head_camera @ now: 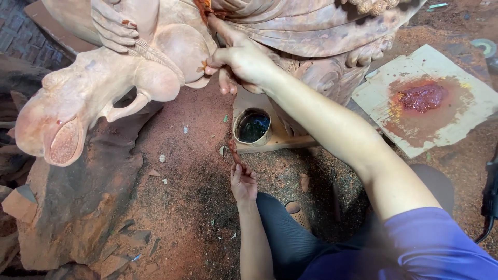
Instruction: Applying and smoothing wood filler into the cracks and crevices of a large, intricate wooden sculpture.
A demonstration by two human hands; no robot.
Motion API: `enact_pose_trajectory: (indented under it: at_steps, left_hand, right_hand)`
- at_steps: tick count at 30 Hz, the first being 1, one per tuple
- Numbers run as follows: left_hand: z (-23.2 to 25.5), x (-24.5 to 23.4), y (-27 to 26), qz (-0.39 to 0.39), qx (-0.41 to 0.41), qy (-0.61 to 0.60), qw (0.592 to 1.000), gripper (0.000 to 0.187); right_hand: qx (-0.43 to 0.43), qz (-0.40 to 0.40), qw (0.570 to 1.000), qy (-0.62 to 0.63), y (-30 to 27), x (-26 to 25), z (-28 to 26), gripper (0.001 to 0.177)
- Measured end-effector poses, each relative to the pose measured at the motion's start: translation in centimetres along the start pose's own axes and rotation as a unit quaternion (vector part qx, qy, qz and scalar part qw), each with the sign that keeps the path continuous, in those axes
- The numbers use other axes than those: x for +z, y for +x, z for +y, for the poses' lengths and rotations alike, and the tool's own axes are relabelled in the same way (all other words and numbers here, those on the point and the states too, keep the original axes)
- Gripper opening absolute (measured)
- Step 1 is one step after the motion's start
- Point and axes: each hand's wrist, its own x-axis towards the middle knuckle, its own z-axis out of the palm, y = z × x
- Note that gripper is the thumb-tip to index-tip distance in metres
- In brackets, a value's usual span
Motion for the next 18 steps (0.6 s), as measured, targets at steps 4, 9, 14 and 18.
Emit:
enact_pose_trajectory:
  at_steps: [4, 9, 14, 18]
  left_hand:
    - [0.2, 0.2, -0.2, 0.005, 0.006, 0.015, 1.000, 0.008]
    - [0.2, -0.1, 0.1, 0.006, 0.003, 0.014, 1.000, 0.008]
    - [0.2, -0.1, 0.1, -0.008, 0.004, 0.017, 1.000, 0.008]
    - [0.3, 0.5, -0.1, -0.001, 0.004, 0.008, 1.000, 0.007]
  right_hand:
    - [0.002, 0.013, 0.996, -0.090, -0.3, 0.2, -0.5, 0.087]
    - [-0.018, 0.011, 0.964, -0.263, -0.9, 0.1, -1.1, 0.083]
    - [-0.024, -0.052, 0.975, -0.216, -1.1, 0.7, -1.7, 0.087]
    - [-0.016, 0.014, 0.886, -0.464, -2.0, 2.1, -2.5, 0.081]
